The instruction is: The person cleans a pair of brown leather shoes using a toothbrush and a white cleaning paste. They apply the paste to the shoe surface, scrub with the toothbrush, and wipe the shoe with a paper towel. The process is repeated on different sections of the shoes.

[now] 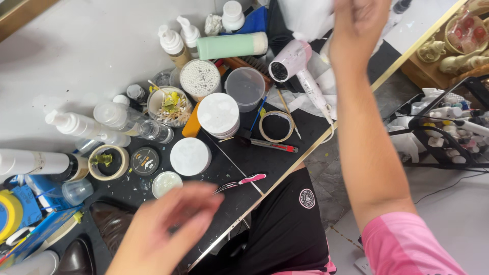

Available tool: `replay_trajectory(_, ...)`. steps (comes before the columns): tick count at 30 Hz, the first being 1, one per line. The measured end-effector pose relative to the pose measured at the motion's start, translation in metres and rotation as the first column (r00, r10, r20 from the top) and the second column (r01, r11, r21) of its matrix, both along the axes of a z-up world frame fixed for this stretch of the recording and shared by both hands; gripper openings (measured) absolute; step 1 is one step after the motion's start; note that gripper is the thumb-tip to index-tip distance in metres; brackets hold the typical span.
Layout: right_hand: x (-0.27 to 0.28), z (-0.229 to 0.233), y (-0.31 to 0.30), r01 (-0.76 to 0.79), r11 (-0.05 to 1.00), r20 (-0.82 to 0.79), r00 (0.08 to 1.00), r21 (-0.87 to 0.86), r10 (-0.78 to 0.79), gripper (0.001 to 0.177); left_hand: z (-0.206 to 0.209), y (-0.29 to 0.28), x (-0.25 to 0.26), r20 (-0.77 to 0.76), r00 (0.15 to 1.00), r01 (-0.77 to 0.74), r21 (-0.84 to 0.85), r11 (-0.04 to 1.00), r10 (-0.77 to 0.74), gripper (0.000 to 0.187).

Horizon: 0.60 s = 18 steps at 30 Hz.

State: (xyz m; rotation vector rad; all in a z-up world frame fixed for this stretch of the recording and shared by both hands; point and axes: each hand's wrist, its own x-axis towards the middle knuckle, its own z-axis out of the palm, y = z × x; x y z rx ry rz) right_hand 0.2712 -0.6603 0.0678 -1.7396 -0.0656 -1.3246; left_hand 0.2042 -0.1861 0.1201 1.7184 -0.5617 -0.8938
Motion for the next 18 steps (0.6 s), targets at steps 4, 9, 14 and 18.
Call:
replay_trajectory(4,-0.039,-0.005,0.054,-0.346,0.852,0.040,0.932,0.393,0.360,0.031,0.022,-0.155,0.048,0.213,0.961,-0.124,-0.248,0.961,0.179,0.046)
replay_trajectory(9,-0.066,-0.026,0.088,-0.450,0.699,0.044,0.855,0.556,0.516,0.030,0.002,-0.251,0.085,0.846,0.524,-0.001,-0.117,0.993,0.100,0.089)
replay_trajectory(14,-0.071,-0.044,0.071,-0.402,0.678,0.046,0.877,0.615,0.479,0.032,-0.030,-0.263,0.098,0.807,0.568,-0.046,-0.169,0.985,0.165,0.062)
replay_trajectory(18,-0.069,-0.043,0.059,-0.494,0.491,0.246,0.839,0.718,0.485,0.029,-0.034,-0.257,0.098,0.784,0.588,-0.033,-0.225,0.974,0.201,0.047)
